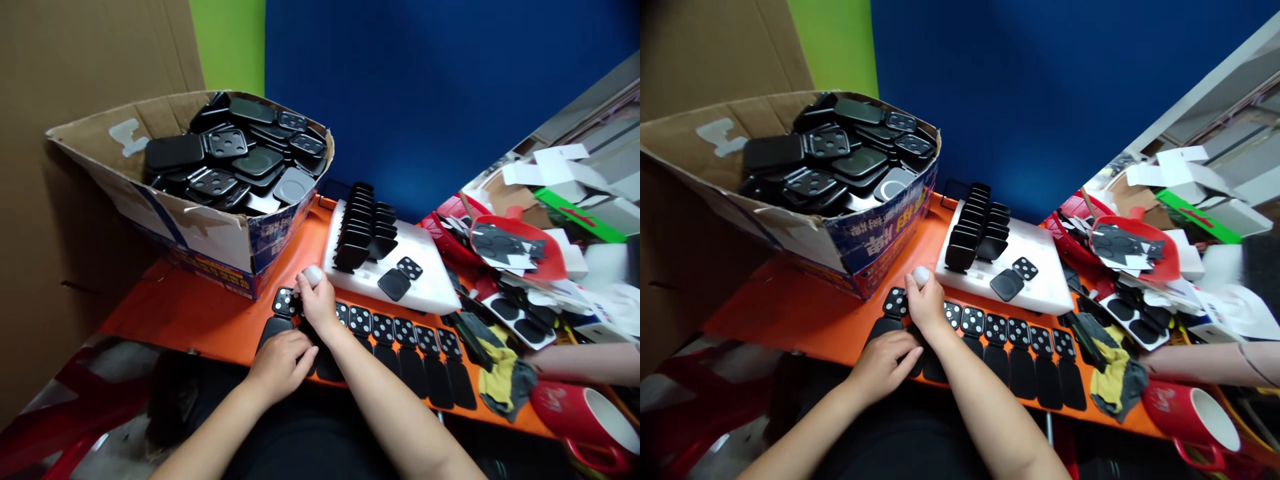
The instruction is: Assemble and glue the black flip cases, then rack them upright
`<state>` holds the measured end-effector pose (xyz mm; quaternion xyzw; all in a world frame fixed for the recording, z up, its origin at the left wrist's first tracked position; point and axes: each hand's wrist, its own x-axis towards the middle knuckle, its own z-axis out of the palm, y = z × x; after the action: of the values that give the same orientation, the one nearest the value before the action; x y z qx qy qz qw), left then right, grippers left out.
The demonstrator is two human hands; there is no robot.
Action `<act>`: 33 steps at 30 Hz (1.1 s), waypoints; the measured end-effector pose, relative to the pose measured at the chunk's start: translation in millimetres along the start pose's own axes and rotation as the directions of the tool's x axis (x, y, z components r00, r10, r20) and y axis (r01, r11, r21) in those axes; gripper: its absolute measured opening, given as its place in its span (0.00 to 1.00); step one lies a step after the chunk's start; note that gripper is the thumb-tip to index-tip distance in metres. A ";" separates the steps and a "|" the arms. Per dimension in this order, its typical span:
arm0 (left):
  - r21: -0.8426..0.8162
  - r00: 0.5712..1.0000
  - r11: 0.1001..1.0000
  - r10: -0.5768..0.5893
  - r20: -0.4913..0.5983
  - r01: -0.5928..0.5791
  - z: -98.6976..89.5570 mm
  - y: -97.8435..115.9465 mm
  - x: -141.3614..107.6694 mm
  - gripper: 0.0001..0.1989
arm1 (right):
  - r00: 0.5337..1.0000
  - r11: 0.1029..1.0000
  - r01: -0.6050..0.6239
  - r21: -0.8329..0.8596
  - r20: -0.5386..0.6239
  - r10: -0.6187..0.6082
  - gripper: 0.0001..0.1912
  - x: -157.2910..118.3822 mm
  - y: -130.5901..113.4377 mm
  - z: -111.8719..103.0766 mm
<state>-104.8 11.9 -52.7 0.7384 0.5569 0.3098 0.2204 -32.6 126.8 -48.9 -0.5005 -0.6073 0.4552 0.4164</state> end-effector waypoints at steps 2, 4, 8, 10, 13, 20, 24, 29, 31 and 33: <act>0.000 1.000 1.000 0.005 -0.004 -0.005 -0.2 0.0 -0.1 0.12 | 0.998 0.993 -0.052 0.106 -0.030 0.055 0.13 -1.2 -2.6 -2.8; -0.004 1.000 1.000 0.019 -0.004 -0.019 -0.3 -0.6 -0.5 0.12 | 0.983 0.939 -0.161 0.306 -0.040 0.181 0.14 -4.2 -7.0 -9.6; 0.023 0.997 0.998 0.063 -0.038 -0.062 1.2 -5.7 -1.0 0.12 | 0.899 0.589 -0.367 0.720 0.111 0.424 0.10 -17.2 -19.1 -43.6; 0.055 0.995 0.995 0.085 -0.052 -0.082 2.6 -10.0 -0.5 0.12 | 0.859 0.424 -0.426 0.799 0.212 0.465 0.07 -28.2 -24.0 -69.7; 0.092 0.993 0.991 0.102 -0.060 -0.096 4.0 -15.2 0.9 0.12 | 0.831 0.368 -0.458 0.809 0.241 0.502 0.07 -48.0 -25.8 -112.6; 0.120 0.994 0.990 0.088 -0.060 -0.080 1.5 -12.9 5.8 0.17 | 0.792 0.508 -0.275 0.816 -0.107 0.601 0.08 -70.9 -9.7 -213.7; 0.135 0.997 0.989 0.066 -0.046 -0.059 0.9 -11.3 8.3 0.19 | 0.816 0.471 -0.222 0.854 -0.102 0.570 0.07 -52.4 -8.7 -261.9; 0.156 0.997 0.987 0.053 -0.046 -0.046 1.0 -9.1 9.7 0.20 | 0.829 0.415 -0.292 0.862 0.012 0.559 0.12 -10.5 -13.9 -297.9; 0.158 0.998 0.987 0.048 -0.048 -0.040 1.1 -8.4 9.4 0.20 | 0.829 0.412 -0.292 0.863 0.013 0.559 0.13 2.8 -14.0 -312.7; 0.155 0.998 0.988 0.036 -0.052 -0.027 1.5 -8.3 8.7 0.20 | 0.830 0.425 -0.254 0.869 -0.030 0.557 0.15 11.6 -11.0 -330.3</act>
<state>-107.7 22.6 -57.5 0.7531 0.5733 0.2896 0.1424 280.7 182.3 41.1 -0.4372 -0.0979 0.6896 0.5690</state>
